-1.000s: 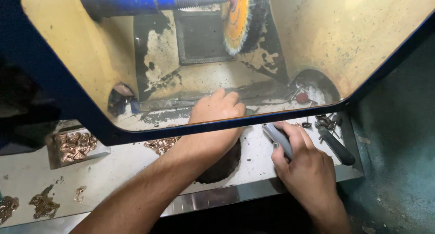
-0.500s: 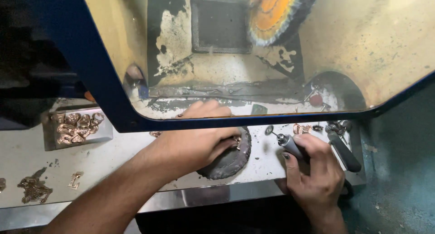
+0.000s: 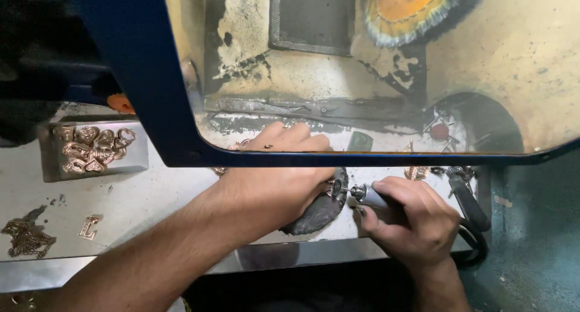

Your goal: Polishing small metal jewelry components using a handheld rotary tool at a workbench

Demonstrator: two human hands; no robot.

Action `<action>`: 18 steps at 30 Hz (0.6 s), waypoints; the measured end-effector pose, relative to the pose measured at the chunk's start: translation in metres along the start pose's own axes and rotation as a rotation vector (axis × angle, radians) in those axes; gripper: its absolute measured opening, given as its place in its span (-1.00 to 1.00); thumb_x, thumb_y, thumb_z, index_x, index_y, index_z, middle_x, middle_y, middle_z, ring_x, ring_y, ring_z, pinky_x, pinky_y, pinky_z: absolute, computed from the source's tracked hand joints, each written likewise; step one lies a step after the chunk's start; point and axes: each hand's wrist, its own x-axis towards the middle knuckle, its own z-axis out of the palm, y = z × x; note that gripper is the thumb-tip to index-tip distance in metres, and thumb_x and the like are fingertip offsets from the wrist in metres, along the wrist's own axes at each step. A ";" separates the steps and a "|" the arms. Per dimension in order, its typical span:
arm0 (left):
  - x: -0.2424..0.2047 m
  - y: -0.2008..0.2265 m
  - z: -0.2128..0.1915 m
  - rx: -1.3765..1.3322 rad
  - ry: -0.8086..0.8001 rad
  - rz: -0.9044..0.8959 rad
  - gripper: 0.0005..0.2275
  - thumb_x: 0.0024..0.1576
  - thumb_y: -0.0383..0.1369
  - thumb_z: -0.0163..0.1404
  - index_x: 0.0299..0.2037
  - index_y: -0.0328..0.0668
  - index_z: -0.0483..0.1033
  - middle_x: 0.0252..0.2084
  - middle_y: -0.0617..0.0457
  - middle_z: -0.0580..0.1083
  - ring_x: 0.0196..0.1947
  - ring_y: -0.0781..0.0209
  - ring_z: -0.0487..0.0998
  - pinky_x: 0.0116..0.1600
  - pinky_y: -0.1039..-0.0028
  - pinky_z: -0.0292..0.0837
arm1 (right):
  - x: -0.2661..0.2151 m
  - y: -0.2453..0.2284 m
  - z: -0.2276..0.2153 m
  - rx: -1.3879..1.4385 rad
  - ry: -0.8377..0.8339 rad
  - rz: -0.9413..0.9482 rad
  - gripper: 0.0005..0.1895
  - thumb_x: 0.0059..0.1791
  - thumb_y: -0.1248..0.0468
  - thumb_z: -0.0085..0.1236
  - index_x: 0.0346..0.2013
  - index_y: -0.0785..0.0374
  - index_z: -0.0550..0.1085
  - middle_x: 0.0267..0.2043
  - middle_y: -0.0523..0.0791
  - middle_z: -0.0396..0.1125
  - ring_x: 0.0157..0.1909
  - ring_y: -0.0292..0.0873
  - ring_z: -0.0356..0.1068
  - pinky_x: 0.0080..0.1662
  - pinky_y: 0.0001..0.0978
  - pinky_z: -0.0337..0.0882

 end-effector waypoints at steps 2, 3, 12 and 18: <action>0.001 0.003 -0.002 0.043 0.008 0.002 -0.86 0.17 -0.35 -0.04 -0.46 0.03 0.43 -0.38 0.12 0.38 -0.34 0.02 0.34 -0.23 0.22 0.23 | -0.001 0.000 0.000 0.002 -0.010 0.004 -0.59 -0.03 0.07 0.28 -0.07 0.31 0.47 -0.14 0.08 0.49 -0.19 0.06 0.52 -0.09 -0.16 0.47; 0.001 0.004 -0.003 0.087 0.021 0.007 -0.86 0.16 -0.42 -0.05 -0.45 0.04 0.42 -0.40 0.13 0.37 -0.35 0.05 0.33 -0.22 0.26 0.23 | -0.002 0.001 0.000 0.001 -0.018 0.005 -0.59 -0.04 0.09 0.30 -0.06 0.32 0.47 -0.12 0.10 0.49 -0.17 0.07 0.52 -0.08 -0.15 0.47; 0.001 0.006 -0.004 0.121 0.064 0.019 -0.88 0.12 -0.43 -0.04 -0.44 0.08 0.45 -0.36 0.15 0.41 -0.32 0.04 0.37 -0.22 0.24 0.26 | -0.003 0.004 -0.001 0.013 -0.029 -0.028 -0.60 -0.02 0.11 0.32 -0.03 0.28 0.45 -0.12 0.06 0.49 -0.23 0.04 0.49 -0.14 -0.16 0.43; 0.000 0.005 -0.003 0.099 0.040 0.011 -0.87 0.13 -0.43 -0.04 -0.45 0.07 0.41 -0.35 0.16 0.41 -0.31 0.05 0.35 -0.22 0.23 0.24 | -0.003 0.000 -0.001 0.074 0.020 0.061 -0.60 -0.07 0.12 0.34 -0.09 0.34 0.50 -0.13 0.12 0.49 -0.16 0.09 0.52 -0.04 -0.16 0.48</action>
